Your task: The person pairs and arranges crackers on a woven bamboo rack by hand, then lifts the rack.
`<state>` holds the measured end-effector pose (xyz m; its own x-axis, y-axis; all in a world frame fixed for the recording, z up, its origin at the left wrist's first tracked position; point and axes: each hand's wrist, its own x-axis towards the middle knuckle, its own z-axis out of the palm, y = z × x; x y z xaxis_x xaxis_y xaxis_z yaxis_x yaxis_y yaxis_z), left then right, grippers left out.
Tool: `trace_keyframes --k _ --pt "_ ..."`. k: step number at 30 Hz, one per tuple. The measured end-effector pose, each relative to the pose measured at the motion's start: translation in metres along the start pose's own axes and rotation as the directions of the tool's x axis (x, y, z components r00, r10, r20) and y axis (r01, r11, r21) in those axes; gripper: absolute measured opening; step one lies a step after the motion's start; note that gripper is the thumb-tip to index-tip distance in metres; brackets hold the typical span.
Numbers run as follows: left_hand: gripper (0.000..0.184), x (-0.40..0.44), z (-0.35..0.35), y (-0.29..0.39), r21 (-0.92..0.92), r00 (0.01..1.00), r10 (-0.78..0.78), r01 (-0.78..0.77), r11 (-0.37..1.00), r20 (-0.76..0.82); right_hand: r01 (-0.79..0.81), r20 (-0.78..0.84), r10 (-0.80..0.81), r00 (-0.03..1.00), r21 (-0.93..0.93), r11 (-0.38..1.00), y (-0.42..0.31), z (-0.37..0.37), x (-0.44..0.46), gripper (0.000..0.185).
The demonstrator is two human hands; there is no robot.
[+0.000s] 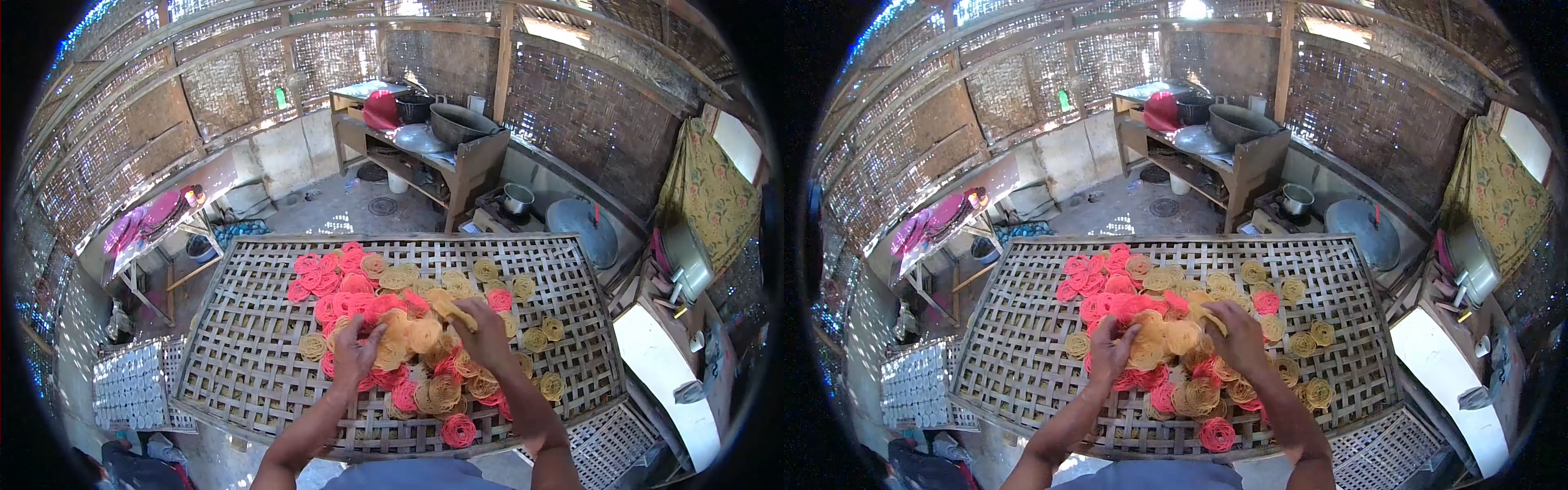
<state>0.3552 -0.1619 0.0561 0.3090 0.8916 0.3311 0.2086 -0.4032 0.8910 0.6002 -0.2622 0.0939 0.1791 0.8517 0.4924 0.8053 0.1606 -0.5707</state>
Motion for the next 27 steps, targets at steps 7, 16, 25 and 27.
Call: trace_keyframes --k 7,16,25,27 --pt "0.025 0.001 -0.017 -0.011 -0.153 0.995 0.061 -0.073 0.986 -0.082 -0.04 0.277 0.078 0.958 -0.138 0.99 -0.008 -0.019 -0.007 0.077" --pt "0.027 -0.012 0.021 -0.043 -0.042 0.976 -0.093 0.087 0.995 -0.196 0.108 0.294 -0.049 0.955 -0.187 0.976 -0.009 0.079 -0.02 0.065" --pt "0.026 0.015 0.007 -0.033 -0.244 0.921 0.019 -0.122 0.962 -0.388 -0.295 0.076 0.289 0.954 0.383 0.875 0.006 0.037 0.002 0.03" --pt "0.028 0.017 0.001 -0.02 -0.194 0.953 -0.1 0.045 0.98 -0.285 -0.302 0.088 0.29 0.953 0.352 0.886 0.002 0.016 0.006 0.032"
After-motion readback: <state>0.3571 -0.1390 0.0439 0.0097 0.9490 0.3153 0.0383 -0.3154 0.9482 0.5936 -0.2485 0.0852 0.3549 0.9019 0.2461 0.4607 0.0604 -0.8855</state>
